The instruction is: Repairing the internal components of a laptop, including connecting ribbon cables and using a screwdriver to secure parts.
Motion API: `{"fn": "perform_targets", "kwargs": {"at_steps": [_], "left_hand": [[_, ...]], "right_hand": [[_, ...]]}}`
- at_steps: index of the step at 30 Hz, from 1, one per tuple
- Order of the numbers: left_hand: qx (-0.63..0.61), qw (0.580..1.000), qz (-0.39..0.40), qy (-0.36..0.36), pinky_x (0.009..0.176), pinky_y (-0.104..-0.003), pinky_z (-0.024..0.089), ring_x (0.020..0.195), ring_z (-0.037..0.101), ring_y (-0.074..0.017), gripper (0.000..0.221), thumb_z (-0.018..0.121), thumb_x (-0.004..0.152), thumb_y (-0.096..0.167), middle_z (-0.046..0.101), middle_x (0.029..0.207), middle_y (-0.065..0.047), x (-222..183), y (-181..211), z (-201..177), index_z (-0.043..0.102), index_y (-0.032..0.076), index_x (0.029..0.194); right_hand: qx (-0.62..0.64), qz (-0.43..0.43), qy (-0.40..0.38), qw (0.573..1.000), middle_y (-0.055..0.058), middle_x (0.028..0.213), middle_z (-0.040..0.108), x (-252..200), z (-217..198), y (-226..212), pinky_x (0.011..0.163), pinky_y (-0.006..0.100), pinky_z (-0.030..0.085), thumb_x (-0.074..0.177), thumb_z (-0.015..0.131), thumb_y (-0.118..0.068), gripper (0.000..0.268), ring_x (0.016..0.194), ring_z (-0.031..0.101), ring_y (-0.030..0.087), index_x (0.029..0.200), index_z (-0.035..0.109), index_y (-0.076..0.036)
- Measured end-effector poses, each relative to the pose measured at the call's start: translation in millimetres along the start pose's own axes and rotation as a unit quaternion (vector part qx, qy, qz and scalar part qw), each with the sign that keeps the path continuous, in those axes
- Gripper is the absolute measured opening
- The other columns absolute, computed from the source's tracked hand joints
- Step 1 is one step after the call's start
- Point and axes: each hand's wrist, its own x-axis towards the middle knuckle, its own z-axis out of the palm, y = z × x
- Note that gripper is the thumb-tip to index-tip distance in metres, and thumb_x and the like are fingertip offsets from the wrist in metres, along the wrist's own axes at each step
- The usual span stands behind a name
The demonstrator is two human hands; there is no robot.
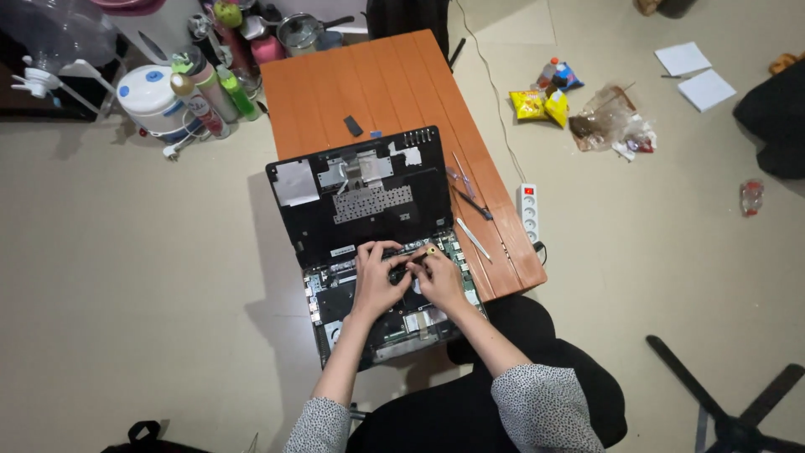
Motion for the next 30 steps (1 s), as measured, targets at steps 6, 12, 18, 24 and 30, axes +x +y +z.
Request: {"fn": "perform_targets", "kwargs": {"at_steps": [6, 12, 18, 24, 30], "left_hand": [[0.000, 0.999, -0.006, 0.038, 0.101, -0.041, 0.039, 0.121, 0.044, -0.0265, 0.011, 0.080, 0.074, 0.026, 0.060, 0.115, 0.007, -0.3, -4.2, 4.6, 0.080, 0.025, 0.085], [-0.004, 0.999, -0.016, 0.032, 0.102, -0.043, 0.039, 0.121, 0.045, -0.0276, 0.004, 0.080, 0.076, 0.026, 0.062, 0.111, 0.007, -1.8, -5.1, 4.4, 0.078, 0.023, 0.078], [-0.008, 0.999, -0.013, 0.040, 0.101, -0.047, 0.041, 0.121, 0.046, -0.0318, 0.007, 0.081, 0.073, 0.026, 0.063, 0.112, 0.006, -2.3, -4.1, 3.0, 0.076, 0.021, 0.075], [-0.022, 0.999, -0.029, 0.035, 0.101, -0.044, 0.041, 0.122, 0.045, -0.0280, 0.008, 0.081, 0.075, 0.031, 0.061, 0.113, 0.008, -2.1, -2.9, 2.8, 0.076, 0.024, 0.075], [-0.027, 1.000, -0.014, 0.004, 0.103, -0.043, 0.041, 0.123, 0.044, -0.0266, 0.008, 0.078, 0.082, 0.029, 0.061, 0.122, 0.010, -1.9, 2.5, -13.7, 0.080, 0.029, 0.090]], "right_hand": [[0.027, 0.000, -0.004, 1.000, 0.006, 0.085, 0.068, 0.5, 3.9, 4.6, 0.072, 0.041, 0.058, 0.093, 0.071, -0.029, 0.012, 0.078, 0.070, 0.033, 0.096, 0.076, -0.019], [-0.045, -0.083, 0.021, 0.995, 0.005, 0.095, 0.069, -0.7, 1.5, -5.6, 0.078, 0.036, 0.059, 0.096, 0.068, -0.028, 0.011, 0.087, 0.072, 0.030, 0.097, 0.073, -0.018], [-0.020, -0.104, 0.021, 0.994, 0.010, 0.097, 0.069, -1.0, -1.9, -11.5, 0.082, 0.039, 0.057, 0.098, 0.067, -0.031, 0.018, 0.093, 0.071, 0.033, 0.103, 0.069, -0.014], [0.028, -0.053, 0.025, 0.998, 0.014, 0.096, 0.064, -2.8, -4.5, -12.4, 0.072, 0.042, 0.058, 0.107, 0.053, -0.027, 0.022, 0.088, 0.070, 0.037, 0.113, 0.066, -0.010], [0.074, -0.064, 0.051, 0.994, 0.015, 0.094, 0.066, 0.8, -3.5, -11.0, 0.056, 0.032, 0.059, 0.104, 0.061, -0.013, 0.011, 0.075, 0.072, 0.031, 0.108, 0.066, -0.004]]}}
